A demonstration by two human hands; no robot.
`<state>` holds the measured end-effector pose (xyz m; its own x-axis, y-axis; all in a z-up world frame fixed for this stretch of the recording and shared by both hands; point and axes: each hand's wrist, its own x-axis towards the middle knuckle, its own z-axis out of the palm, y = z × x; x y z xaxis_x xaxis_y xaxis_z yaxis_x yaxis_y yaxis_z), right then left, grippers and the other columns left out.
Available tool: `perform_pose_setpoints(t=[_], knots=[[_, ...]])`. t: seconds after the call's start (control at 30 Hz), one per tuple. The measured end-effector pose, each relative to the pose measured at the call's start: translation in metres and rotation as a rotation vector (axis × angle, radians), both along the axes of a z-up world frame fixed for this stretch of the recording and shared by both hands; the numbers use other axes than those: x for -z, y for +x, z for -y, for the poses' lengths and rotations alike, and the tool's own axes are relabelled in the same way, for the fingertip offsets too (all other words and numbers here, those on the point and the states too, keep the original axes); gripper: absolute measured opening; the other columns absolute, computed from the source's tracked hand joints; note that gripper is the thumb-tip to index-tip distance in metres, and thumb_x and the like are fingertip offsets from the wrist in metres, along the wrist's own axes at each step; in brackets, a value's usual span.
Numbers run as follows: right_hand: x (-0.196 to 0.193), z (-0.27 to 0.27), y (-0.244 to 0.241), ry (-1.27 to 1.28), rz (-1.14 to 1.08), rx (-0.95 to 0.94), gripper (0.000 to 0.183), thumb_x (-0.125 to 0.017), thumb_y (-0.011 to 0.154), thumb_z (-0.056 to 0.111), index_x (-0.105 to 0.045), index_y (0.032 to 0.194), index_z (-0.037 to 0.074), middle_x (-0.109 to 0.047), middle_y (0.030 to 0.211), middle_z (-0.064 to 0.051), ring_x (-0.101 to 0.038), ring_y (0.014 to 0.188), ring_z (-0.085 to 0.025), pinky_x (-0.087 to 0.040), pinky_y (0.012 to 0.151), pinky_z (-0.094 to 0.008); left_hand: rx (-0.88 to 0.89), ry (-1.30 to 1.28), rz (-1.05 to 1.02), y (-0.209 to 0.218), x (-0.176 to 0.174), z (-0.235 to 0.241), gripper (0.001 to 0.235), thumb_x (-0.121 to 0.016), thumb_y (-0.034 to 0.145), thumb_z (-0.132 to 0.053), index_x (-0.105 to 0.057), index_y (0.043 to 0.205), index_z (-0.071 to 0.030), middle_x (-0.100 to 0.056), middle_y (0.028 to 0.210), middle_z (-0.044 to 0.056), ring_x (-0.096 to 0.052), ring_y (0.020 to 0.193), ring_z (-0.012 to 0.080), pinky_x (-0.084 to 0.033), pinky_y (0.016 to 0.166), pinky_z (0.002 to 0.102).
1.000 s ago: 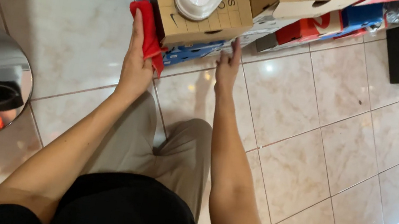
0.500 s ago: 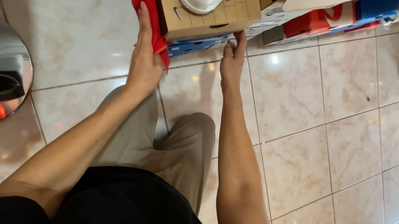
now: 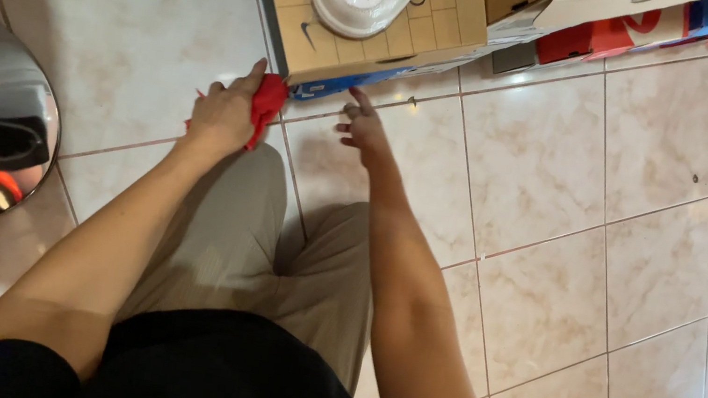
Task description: Wiping and cleaning various shoes and sandals on display shelves using a red cloth
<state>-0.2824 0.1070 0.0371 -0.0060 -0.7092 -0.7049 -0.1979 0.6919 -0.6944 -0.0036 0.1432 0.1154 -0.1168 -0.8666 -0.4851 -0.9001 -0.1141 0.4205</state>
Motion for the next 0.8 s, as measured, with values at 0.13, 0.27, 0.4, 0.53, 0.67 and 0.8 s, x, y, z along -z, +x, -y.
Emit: perform_pose_setpoints(t=[0.13,0.27,0.4,0.53,0.67,0.8], knots=[[0.019,-0.010,0.026,0.023,0.155,0.087,0.060,-0.050,0.106,0.024,-0.030,0.162,0.031,-0.047,0.151,-0.019,-0.068,0.114,-0.045,-0.054,0.095,-0.066,0.041,0.123,-0.022,-0.023,-0.012,0.017,0.088,-0.050,0.088,-0.003,-0.011,0.167,-0.011,-0.038,0.162,0.018,-0.044,0.135,0.0519,-0.043,0.101,0.072],[0.078,-0.020,0.032,-0.048,0.201,0.115,0.073,-0.051,0.106,0.026,-0.012,0.167,0.020,-0.045,0.155,-0.023,-0.070,0.105,-0.045,-0.059,0.085,-0.054,0.048,0.052,-0.055,-0.030,-0.023,0.022,0.083,-0.056,0.087,-0.010,-0.019,0.161,-0.003,-0.030,0.163,0.023,-0.047,0.128,0.0594,-0.044,0.093,0.079],[0.179,-0.012,0.027,-0.224,-0.086,-0.054,0.065,-0.058,0.105,0.039,-0.031,0.162,0.023,-0.062,0.142,-0.014,-0.076,0.086,-0.034,-0.063,0.075,-0.045,0.090,-0.022,0.030,-0.034,-0.065,0.038,0.073,-0.063,0.085,-0.008,-0.035,0.152,-0.002,-0.038,0.155,0.025,-0.053,0.122,0.0567,-0.050,0.090,0.075],[0.126,-0.010,0.028,-0.484,-0.314,-0.206,0.069,-0.062,0.104,0.044,-0.031,0.163,0.027,-0.053,0.147,-0.014,-0.069,0.109,-0.039,-0.063,0.089,-0.050,0.106,-0.031,0.023,-0.029,-0.068,0.043,0.069,-0.067,0.078,-0.006,-0.044,0.143,-0.001,-0.043,0.147,0.024,-0.054,0.120,0.0572,-0.052,0.088,0.074],[0.082,-0.009,0.030,-0.638,-0.465,-0.293,0.044,-0.053,0.108,0.037,-0.051,0.145,0.014,-0.064,0.127,-0.015,-0.063,0.120,-0.037,-0.047,0.111,-0.048,0.144,-0.006,-0.006,-0.038,-0.070,0.030,0.052,-0.060,0.079,-0.001,-0.056,0.131,0.002,-0.058,0.129,0.023,-0.058,0.119,0.0521,-0.058,0.087,0.065],[0.058,-0.015,0.033,-0.670,-0.453,-0.322,0.040,-0.046,0.110,0.031,-0.051,0.142,0.007,-0.065,0.124,-0.023,-0.059,0.127,-0.039,-0.036,0.122,-0.047,0.106,0.050,-0.029,-0.060,-0.079,0.011,0.046,-0.064,0.081,-0.004,-0.058,0.126,0.005,-0.063,0.124,0.026,-0.060,0.120,0.0496,-0.058,0.088,0.063]])
